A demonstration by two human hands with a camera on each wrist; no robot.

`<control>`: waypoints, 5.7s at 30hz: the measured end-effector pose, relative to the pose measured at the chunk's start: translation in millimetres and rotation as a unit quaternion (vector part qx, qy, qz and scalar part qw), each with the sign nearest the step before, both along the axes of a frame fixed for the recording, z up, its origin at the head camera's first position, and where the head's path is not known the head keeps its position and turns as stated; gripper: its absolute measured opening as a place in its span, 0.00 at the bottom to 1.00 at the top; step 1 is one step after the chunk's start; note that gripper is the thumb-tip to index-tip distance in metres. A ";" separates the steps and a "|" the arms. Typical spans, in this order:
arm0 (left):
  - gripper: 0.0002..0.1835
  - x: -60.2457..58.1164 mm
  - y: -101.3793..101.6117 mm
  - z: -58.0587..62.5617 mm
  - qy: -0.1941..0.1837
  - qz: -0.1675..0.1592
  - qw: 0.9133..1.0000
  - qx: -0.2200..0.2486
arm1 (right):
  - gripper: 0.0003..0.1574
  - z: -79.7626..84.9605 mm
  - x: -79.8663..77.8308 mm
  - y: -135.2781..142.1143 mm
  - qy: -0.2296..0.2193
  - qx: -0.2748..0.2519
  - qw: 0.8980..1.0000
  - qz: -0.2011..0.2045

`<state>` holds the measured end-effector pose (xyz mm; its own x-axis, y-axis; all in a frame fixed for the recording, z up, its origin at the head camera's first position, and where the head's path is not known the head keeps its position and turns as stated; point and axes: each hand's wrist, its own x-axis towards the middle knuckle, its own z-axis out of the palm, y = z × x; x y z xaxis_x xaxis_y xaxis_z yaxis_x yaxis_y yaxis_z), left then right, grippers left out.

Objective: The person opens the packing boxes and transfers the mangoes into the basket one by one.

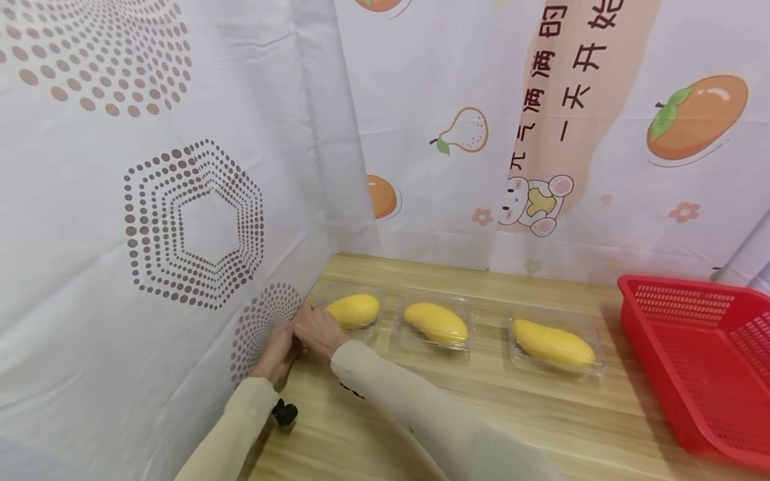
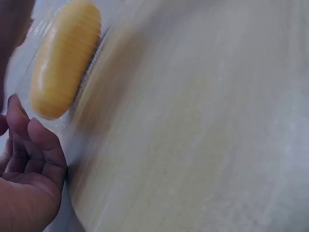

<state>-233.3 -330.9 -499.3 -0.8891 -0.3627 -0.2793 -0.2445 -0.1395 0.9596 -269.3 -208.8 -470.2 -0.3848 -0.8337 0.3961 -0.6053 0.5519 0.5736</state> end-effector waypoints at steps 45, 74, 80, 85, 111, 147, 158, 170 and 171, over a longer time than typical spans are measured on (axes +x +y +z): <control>0.17 -2.2 -8.4 -8.1 0.022 -0.097 0.991 -0.089 | 0.10 5.0 2.5 74.9 -0.081 0.000 0.997 -0.014; 0.13 1.8 -13.9 -4.5 0.008 -0.102 0.985 -0.137 | 0.09 8.5 -9.5 104.6 -0.183 -0.068 0.981 0.004; 0.12 0.9 -12.8 -6.4 0.014 -0.095 0.988 -0.122 | 0.13 16.7 -14.8 105.8 -0.214 -0.082 0.973 -0.003; 0.12 -0.2 -10.9 -7.0 0.013 -0.089 0.989 -0.121 | 0.11 23.3 -16.8 109.8 -0.260 -0.101 0.960 0.002; 0.14 1.4 -15.0 -3.1 -0.014 -0.086 0.988 -0.130 | 0.10 64.0 -54.3 127.9 -0.256 -0.264 0.930 0.019; 0.16 4.2 -12.7 -2.2 -0.014 -0.072 0.992 -0.107 | 0.11 68.0 -97.0 143.6 -0.358 -0.436 0.823 -0.062; 0.15 2.2 -12.3 -1.7 -0.009 -0.081 0.990 -0.114 | 0.09 50.9 -101.6 146.0 -0.366 -0.448 0.806 -0.128; 0.15 -1.3 -11.9 1.6 -0.010 -0.080 0.991 -0.109 | 0.27 38.7 -100.2 143.3 -0.398 -0.363 0.812 -0.226; 0.15 -1.3 -12.1 1.7 -0.011 -0.080 0.991 -0.110 | 0.25 38.1 -99.5 142.8 -0.399 -0.356 0.812 -0.233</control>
